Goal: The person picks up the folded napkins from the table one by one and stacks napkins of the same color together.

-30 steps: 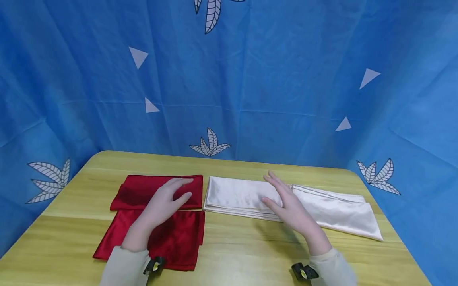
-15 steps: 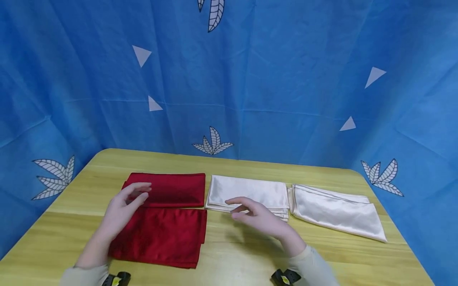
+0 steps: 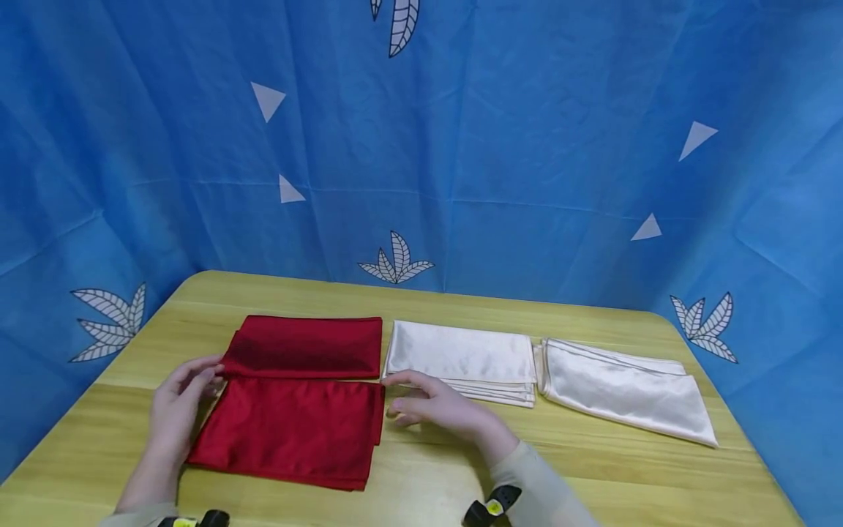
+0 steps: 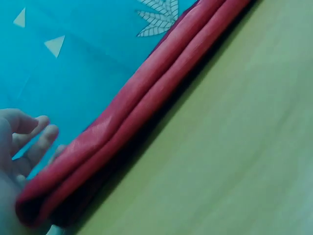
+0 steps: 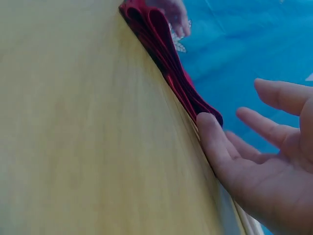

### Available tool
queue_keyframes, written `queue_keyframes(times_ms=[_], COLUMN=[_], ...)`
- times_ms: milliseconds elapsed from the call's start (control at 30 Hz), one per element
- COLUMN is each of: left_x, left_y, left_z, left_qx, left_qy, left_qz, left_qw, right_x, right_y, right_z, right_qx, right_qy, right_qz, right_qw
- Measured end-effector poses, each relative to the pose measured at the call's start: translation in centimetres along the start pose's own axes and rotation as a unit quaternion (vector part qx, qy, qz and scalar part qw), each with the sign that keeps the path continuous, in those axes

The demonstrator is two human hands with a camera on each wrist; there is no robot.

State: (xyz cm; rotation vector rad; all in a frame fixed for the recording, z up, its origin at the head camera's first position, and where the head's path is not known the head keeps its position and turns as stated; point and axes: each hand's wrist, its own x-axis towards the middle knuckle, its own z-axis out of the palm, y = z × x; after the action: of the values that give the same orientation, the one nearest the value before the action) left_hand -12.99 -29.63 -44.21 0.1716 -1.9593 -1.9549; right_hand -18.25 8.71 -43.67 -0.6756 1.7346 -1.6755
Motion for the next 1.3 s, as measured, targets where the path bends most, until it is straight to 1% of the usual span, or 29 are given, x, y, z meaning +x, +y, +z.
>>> queue_keyframes(times_ms=[33,100,133,200,233,300,400,533,633,700,767,867,967,1067,1167,1233,1300], left_x=[0.0,0.0,0.1,0.2,0.3,0.4,0.5,0.6,0.5,0.5,0.4,0.4,0.3,0.1,-0.1,-0.1,-0.2], left_y=[-0.1,-0.3,-0.3,-0.3,-0.3,-0.2,0.0,0.2,0.5,0.6,0.7,0.7,0.7,0.6,0.5,0.4,0.3], left_z=[-0.2,-0.5,-0.6,-1.0,-1.1,-1.6,-2.4,-3.0,-3.1,-3.0,-2.9,-2.6,-2.3,-2.0,-1.7,-1.6,-1.5], left_qx=[0.031,0.100,0.134,0.197,0.218,0.235,0.237,0.224,0.225,0.229,0.234,0.240,0.246,0.237,0.221,0.216,0.217], left_qy=[0.005,-0.004,-0.014,-0.039,-0.052,-0.078,-0.120,-0.172,-0.205,-0.228,-0.249,-0.272,-0.291,-0.307,-0.327,-0.333,-0.338], left_qz=[-0.005,-0.013,-0.016,-0.017,-0.018,-0.029,-0.050,-0.074,-0.094,-0.104,-0.113,-0.110,-0.107,-0.111,-0.108,-0.103,-0.090], left_qw=[0.9995,0.9949,0.9907,0.9795,0.9743,0.9685,0.9627,0.9565,0.9478,0.9406,0.9329,0.9252,0.9183,0.9148,0.9125,0.9121,0.9113], right_x=[0.1,0.2,0.2,0.2,0.2,0.2,0.2,0.3,0.4,0.4,0.4,0.4,0.4,0.4,0.5,0.5,0.6], right_y=[0.2,0.5,0.6,0.7,0.7,0.7,0.7,0.8,0.9,0.9,0.9,0.8,0.7,0.6,0.6,0.6,0.6], right_z=[0.1,0.1,0.2,0.2,0.3,0.4,0.5,0.6,0.5,0.5,0.4,0.5,0.6,0.7,0.9,1.1,1.2], right_qx=[0.013,0.026,0.030,0.046,0.056,0.072,0.096,0.091,0.053,0.014,-0.037,-0.117,-0.173,-0.193,-0.204,-0.206,-0.204], right_qy=[0.000,0.002,0.003,-0.002,-0.005,-0.009,-0.008,-0.008,-0.019,-0.029,-0.037,-0.044,-0.045,-0.044,-0.034,-0.027,-0.019], right_qz=[0.001,0.000,-0.001,-0.002,0.001,0.008,0.019,0.027,0.033,0.033,0.031,0.022,0.011,-0.002,0.001,0.004,0.010], right_qw=[1.000,1.000,1.000,0.999,0.998,0.997,0.995,0.995,0.998,0.999,0.998,0.992,0.984,0.980,0.978,0.978,0.979])
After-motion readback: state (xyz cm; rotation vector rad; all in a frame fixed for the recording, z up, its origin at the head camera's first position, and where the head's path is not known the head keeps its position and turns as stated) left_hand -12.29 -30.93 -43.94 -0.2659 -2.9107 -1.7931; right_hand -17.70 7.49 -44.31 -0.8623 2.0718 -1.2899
